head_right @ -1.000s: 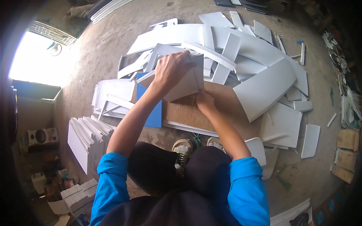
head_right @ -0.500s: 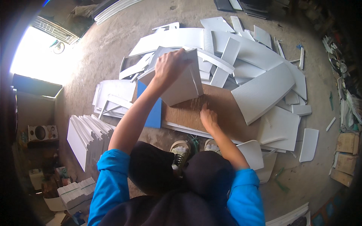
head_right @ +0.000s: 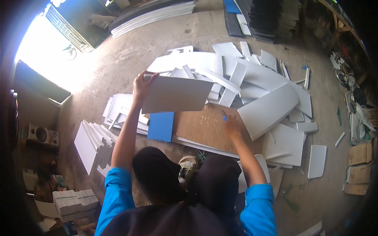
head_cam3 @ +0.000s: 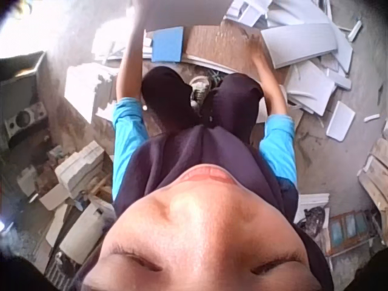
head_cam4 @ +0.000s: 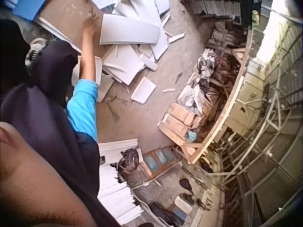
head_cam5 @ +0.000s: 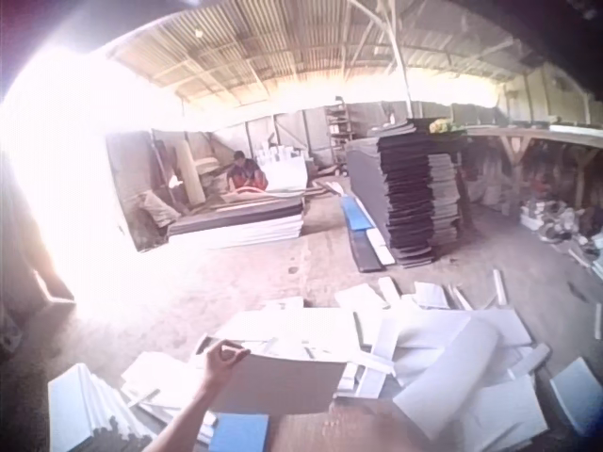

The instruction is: The person sits on the floor and uses a utility knife to cut white and blue plastic sheets. They repeatedly align the sheets, score the edges with the knife, and snap off the cut pieces, discarding the scraps into a pile.

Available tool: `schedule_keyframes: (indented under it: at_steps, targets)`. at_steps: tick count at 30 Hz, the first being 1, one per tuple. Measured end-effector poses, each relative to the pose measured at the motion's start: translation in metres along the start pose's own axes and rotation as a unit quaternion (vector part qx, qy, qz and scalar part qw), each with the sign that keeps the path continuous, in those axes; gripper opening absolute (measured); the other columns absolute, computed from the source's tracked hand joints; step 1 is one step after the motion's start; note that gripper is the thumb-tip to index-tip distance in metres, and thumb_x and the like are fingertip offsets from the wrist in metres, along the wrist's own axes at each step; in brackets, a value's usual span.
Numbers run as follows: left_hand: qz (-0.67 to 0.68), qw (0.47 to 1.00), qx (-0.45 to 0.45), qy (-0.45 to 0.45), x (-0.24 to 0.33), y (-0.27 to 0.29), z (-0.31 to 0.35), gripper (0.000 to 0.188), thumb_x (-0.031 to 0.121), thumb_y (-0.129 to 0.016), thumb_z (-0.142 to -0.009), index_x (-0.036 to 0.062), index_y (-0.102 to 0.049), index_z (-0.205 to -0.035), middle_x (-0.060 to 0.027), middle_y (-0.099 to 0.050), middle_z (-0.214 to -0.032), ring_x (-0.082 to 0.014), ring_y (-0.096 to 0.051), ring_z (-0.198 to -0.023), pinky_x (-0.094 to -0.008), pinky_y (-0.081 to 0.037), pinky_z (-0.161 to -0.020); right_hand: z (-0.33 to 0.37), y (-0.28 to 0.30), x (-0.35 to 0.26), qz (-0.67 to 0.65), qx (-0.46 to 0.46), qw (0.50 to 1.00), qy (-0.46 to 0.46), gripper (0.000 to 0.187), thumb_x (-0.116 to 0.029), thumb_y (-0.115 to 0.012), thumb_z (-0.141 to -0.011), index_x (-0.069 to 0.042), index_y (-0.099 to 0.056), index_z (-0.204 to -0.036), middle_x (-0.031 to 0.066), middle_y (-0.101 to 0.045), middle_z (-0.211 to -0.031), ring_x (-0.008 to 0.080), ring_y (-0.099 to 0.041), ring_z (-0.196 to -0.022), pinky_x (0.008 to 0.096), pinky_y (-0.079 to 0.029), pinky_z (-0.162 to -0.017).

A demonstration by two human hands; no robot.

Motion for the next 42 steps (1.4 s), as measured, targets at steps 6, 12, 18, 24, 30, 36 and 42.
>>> schedule_keyframes:
  at_steps: [6,12,18,24,30,36,42]
  targets:
    - [0.319,0.932,0.106,0.136,-0.024,0.021,0.041,0.028,0.031,-0.060,-0.084,0.0040,-0.057,-0.091,-0.0016,-0.058,-0.073,-0.0055,-0.052,-0.061,-0.0197,-0.042,-0.052,-0.039,0.076,-0.007,-0.417,0.000,0.908,0.027,0.047,-0.041,-0.044,-0.088,-0.003,-0.038,-0.115,0.0185,-0.048,-0.105,0.0283,-0.061,-0.083,0.0415,-0.049,-0.067]
    - [0.608,0.721,0.165,0.290,-0.049,0.009,0.053,0.028,0.028,-0.058,-0.085,0.0082,-0.052,-0.104,-0.0040,-0.057,-0.093,-0.0133,-0.057,-0.082,-0.0241,-0.050,-0.068,0.030,0.188,-0.144,-0.609,-0.172,0.764,0.122,0.063,-0.058,-0.033,-0.087,-0.005,-0.033,-0.119,0.0164,-0.055,-0.096,0.0249,-0.064,-0.076,0.0317,-0.051,-0.067]
    - [0.630,0.716,0.170,0.249,-0.011,0.007,0.069,0.033,0.017,-0.058,-0.085,0.0146,-0.047,-0.116,-0.0058,-0.053,-0.107,-0.0167,-0.058,-0.086,-0.0252,-0.052,-0.069,0.065,0.230,-0.196,-0.558,-0.201,0.775,0.217,0.060,-0.058,-0.031,-0.088,-0.004,-0.035,-0.114,0.0138,-0.059,-0.081,0.0238,-0.065,-0.070,0.0299,-0.051,-0.063]
    - [0.537,0.791,0.036,0.290,-0.010,-0.013,0.090,0.042,0.016,-0.053,-0.087,0.0166,-0.039,-0.127,-0.0084,-0.050,-0.115,-0.0158,-0.057,-0.090,-0.0246,-0.052,-0.069,0.047,0.195,-0.168,-0.626,-0.147,0.755,0.125,0.042,-0.043,-0.036,-0.092,-0.004,-0.037,-0.104,0.0128,-0.059,-0.074,0.0222,-0.063,-0.062,0.0285,-0.050,-0.059]
    - [0.498,0.813,0.075,0.293,-0.013,0.036,0.107,0.047,0.014,-0.055,-0.085,0.0090,-0.035,-0.127,-0.0074,-0.048,-0.116,-0.0129,-0.052,-0.097,-0.0229,-0.048,-0.080,0.040,0.168,-0.208,-0.612,-0.196,0.752,0.148,0.051,-0.050,-0.038,-0.089,-0.002,-0.044,-0.106,0.0130,-0.060,-0.072,0.0197,-0.062,-0.061,0.0282,-0.050,-0.059]
    - [0.445,0.859,0.170,0.185,-0.022,0.145,0.141,0.041,0.016,-0.057,-0.084,0.0077,-0.040,-0.121,-0.0065,-0.050,-0.119,-0.0103,-0.051,-0.099,-0.0233,-0.042,-0.078,0.065,0.156,-0.312,-0.610,-0.253,0.697,0.279,0.039,-0.039,-0.039,-0.092,-0.001,-0.044,-0.101,0.0132,-0.060,-0.069,0.0193,-0.061,-0.057,0.0267,-0.049,-0.054]
    - [0.279,0.894,0.318,0.146,-0.023,0.266,0.225,0.039,0.012,-0.058,-0.083,0.0052,-0.043,-0.119,-0.0078,-0.049,-0.120,-0.0129,-0.049,-0.105,-0.0258,-0.041,-0.084,0.124,0.140,-0.433,-0.503,-0.313,0.705,0.389,0.040,-0.039,-0.037,-0.093,-0.001,-0.041,-0.106,0.0112,-0.058,-0.066,0.0161,-0.059,-0.053,0.0232,-0.046,-0.050]
Point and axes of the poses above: each hand's wrist, its own z-axis away from the middle knuckle, its own y-axis out of the back of the hand, x = y × z, the point moved 10 cm from there along -z, towards the middle knuckle
